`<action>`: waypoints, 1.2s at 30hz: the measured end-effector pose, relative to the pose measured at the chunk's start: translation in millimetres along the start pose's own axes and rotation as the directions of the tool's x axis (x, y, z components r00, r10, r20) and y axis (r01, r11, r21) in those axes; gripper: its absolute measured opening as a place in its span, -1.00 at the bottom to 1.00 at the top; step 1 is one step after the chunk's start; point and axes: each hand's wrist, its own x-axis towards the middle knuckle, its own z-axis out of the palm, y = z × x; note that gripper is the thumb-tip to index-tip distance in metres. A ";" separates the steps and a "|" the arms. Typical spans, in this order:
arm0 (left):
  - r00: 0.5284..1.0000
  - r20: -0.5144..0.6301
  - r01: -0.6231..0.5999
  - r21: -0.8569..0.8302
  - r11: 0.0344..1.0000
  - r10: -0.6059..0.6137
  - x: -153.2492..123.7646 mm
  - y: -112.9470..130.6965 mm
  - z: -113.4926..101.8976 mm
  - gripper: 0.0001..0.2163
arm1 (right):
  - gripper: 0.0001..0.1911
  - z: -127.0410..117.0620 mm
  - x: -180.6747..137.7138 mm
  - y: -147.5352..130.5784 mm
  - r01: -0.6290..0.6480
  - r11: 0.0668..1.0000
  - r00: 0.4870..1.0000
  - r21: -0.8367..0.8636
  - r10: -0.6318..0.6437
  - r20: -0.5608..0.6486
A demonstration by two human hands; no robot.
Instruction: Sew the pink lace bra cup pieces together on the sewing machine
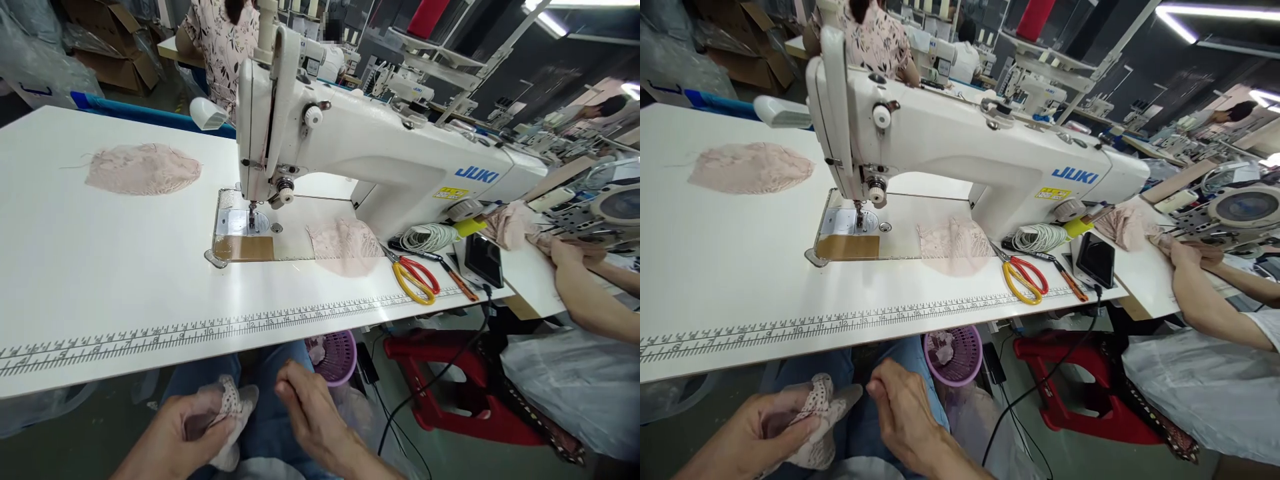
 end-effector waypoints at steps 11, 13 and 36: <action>0.996 0.081 -0.046 0.033 0.998 0.043 5.6 -12.7 -2.1 -0.62 | -0.84 21.7 18.8 -17.6 0.137 0.982 0.988 0.127 -0.145 0.059; 0.994 0.089 -0.061 0.031 0.998 0.058 7.1 -11.3 -2.0 -0.60 | -0.86 20.7 18.4 -17.2 0.148 0.984 0.986 0.098 -0.155 0.063; 0.986 0.143 -0.121 0.239 0.963 0.089 4.6 3.3 -0.3 -0.83 | -0.91 21.0 26.8 -27.7 0.149 0.988 0.986 0.024 -0.151 0.075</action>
